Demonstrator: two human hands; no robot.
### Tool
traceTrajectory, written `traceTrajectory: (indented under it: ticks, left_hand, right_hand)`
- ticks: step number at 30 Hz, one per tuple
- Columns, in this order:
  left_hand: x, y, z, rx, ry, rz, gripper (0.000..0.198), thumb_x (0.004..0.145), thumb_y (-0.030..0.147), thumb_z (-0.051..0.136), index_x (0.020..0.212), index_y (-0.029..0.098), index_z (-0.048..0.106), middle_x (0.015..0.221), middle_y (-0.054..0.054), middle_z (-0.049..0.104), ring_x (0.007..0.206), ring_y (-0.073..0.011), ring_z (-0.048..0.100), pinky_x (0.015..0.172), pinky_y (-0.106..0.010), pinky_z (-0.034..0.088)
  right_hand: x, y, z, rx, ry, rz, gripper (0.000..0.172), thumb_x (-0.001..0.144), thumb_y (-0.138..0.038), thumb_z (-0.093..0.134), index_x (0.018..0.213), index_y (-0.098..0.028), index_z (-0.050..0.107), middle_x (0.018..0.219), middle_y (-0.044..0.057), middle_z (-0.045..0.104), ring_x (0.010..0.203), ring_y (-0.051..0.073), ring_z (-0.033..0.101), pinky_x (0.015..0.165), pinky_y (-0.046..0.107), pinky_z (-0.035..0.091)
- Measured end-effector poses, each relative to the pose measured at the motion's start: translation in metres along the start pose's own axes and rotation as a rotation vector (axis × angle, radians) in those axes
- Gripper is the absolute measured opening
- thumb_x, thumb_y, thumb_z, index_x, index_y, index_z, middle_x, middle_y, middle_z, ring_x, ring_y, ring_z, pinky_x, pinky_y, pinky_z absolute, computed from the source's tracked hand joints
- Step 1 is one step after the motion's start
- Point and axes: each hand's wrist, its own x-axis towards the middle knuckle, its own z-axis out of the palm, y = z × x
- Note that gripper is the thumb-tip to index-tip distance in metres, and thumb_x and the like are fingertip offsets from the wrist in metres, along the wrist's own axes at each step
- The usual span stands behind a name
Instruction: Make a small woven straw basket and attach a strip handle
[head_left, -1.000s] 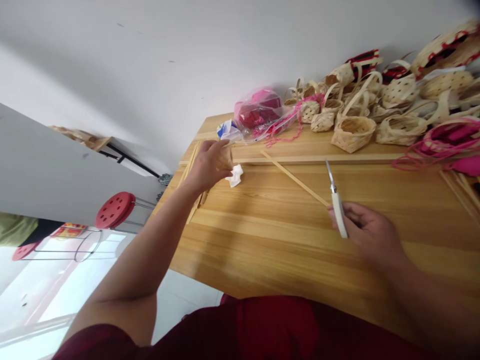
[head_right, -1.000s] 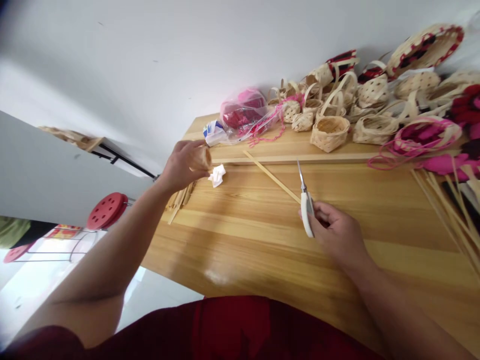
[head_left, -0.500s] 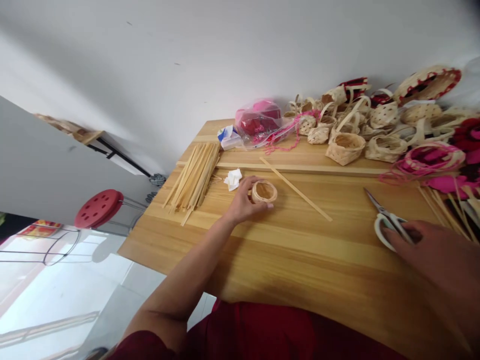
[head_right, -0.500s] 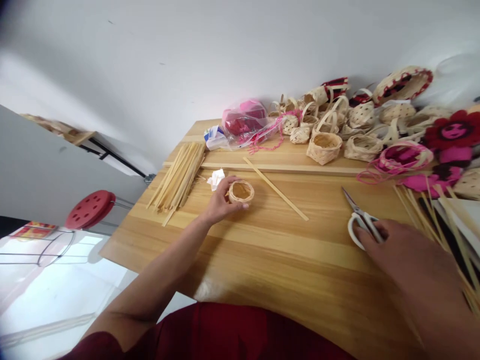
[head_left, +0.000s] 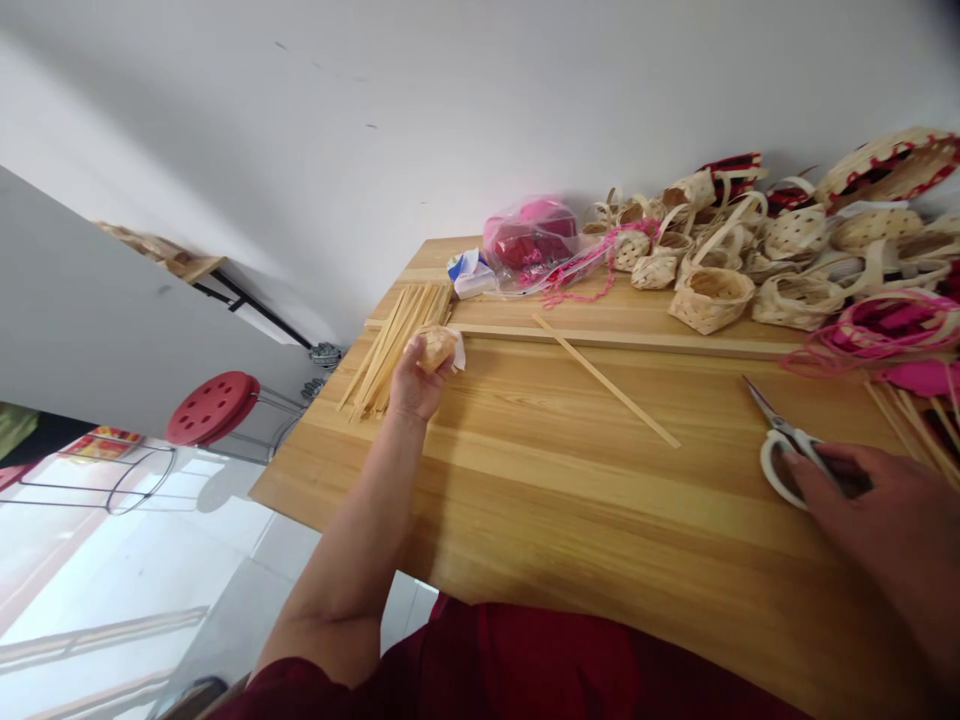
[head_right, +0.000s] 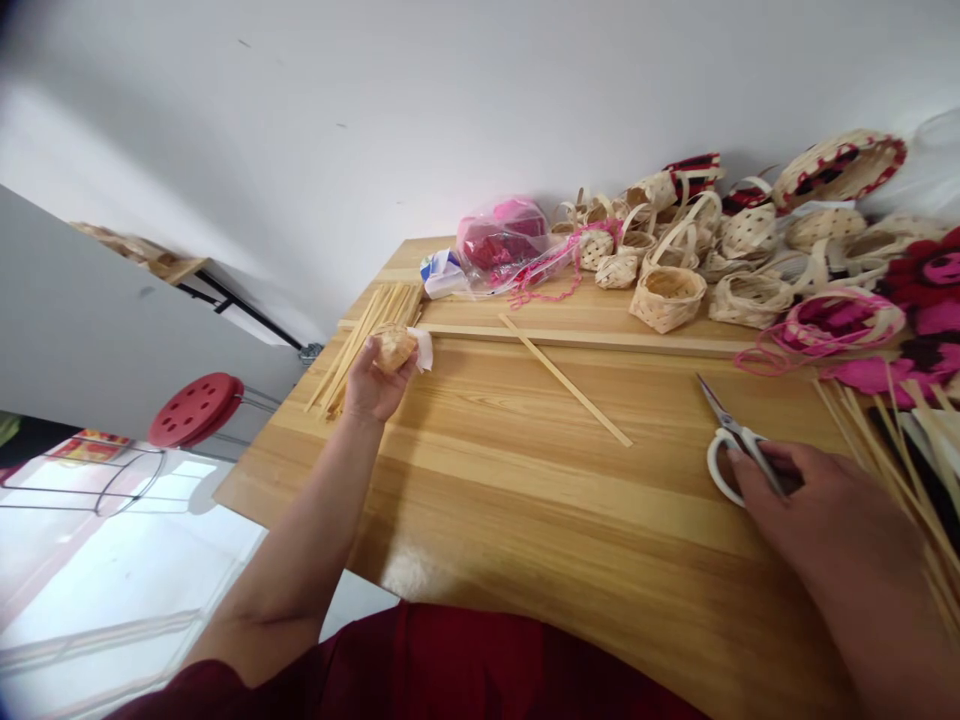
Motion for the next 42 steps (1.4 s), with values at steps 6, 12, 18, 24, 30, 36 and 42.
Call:
traceTrajectory:
  ticks: [6, 12, 18, 24, 30, 36, 42]
  left_hand:
    - [0.002, 0.003, 0.000, 0.014, 0.111, 0.052, 0.046, 0.067, 0.047, 0.092, 0.097, 0.024, 0.067, 0.101, -0.005, 0.076, 0.101, -0.0233, 0.074, 0.081, -0.032, 0.063]
    - [-0.024, -0.021, 0.049, 0.178, 0.104, 0.293, 0.068, 0.064, 0.048, 0.095, 0.117, 0.025, 0.059, 0.118, -0.004, 0.072, 0.109, -0.0199, 0.071, 0.095, -0.033, 0.057]
    - [-0.073, -0.054, 0.119, 0.278, -0.451, 0.125, 0.085, 0.065, 0.060, 0.095, 0.131, 0.025, 0.054, 0.127, -0.010, 0.071, 0.115, -0.0260, 0.070, 0.102, -0.043, 0.057]
    - [-0.104, -0.084, 0.140, 0.272, -0.661, 0.104, 0.090, 0.062, 0.056, 0.099, 0.131, 0.024, 0.051, 0.130, -0.012, 0.066, 0.122, -0.0294, 0.067, 0.108, -0.047, 0.055]
    - [-0.114, -0.104, 0.127, 0.316, -0.683, 0.079, 0.091, 0.064, 0.050, 0.100, 0.136, 0.024, 0.050, 0.131, -0.013, 0.066, 0.123, -0.0307, 0.068, 0.111, -0.049, 0.055]
    - [-0.110, -0.099, 0.125, 0.469, -0.750, 0.218, 0.086, 0.065, 0.052, 0.099, 0.136, 0.024, 0.059, 0.134, -0.014, 0.068, 0.125, -0.0346, 0.067, 0.113, -0.051, 0.053]
    - [-0.108, -0.098, 0.125, 0.509, -0.770, 0.272, 0.083, 0.070, 0.052, 0.097, 0.138, 0.024, 0.058, 0.133, -0.015, 0.069, 0.122, -0.0329, 0.069, 0.111, -0.050, 0.054]
  right_hand:
    - [-0.014, -0.036, -0.028, 0.132, 0.165, -0.002, 0.041, 0.096, -0.052, 0.052, 0.123, -0.028, 0.070, 0.115, 0.020, 0.077, 0.101, 0.037, 0.070, 0.074, 0.049, 0.048]
    - [0.003, -0.102, -0.030, 0.327, -0.151, -0.217, 0.029, 0.089, -0.051, 0.062, 0.095, -0.028, 0.077, 0.093, 0.010, 0.078, 0.084, 0.031, 0.069, 0.078, 0.045, 0.050]
    - [0.033, -0.150, 0.003, 0.348, -0.221, -0.341, 0.006, 0.082, -0.029, 0.072, 0.079, -0.024, 0.069, 0.089, 0.009, 0.075, 0.085, 0.027, 0.068, 0.074, 0.038, 0.047]
    - [0.047, -0.152, -0.003, 0.596, -0.278, -0.247, 0.014, 0.084, -0.037, 0.071, 0.081, -0.026, 0.063, 0.076, 0.002, 0.072, 0.067, 0.019, 0.063, 0.063, 0.032, 0.046]
    - [0.046, -0.154, -0.023, 1.342, -0.246, 0.020, 0.047, 0.069, -0.052, 0.089, 0.096, -0.025, 0.062, 0.067, -0.004, 0.063, 0.058, 0.014, 0.058, 0.053, 0.028, 0.048]
    - [0.040, -0.159, -0.018, 1.461, -0.298, 0.034, 0.044, 0.071, -0.054, 0.092, 0.090, -0.026, 0.065, 0.085, 0.002, 0.073, 0.071, 0.017, 0.070, 0.068, 0.034, 0.060]
    - [0.039, -0.159, -0.014, 1.561, -0.342, 0.014, 0.045, 0.073, -0.057, 0.093, 0.086, -0.024, 0.066, 0.093, 0.000, 0.073, 0.074, 0.015, 0.071, 0.074, 0.032, 0.062]
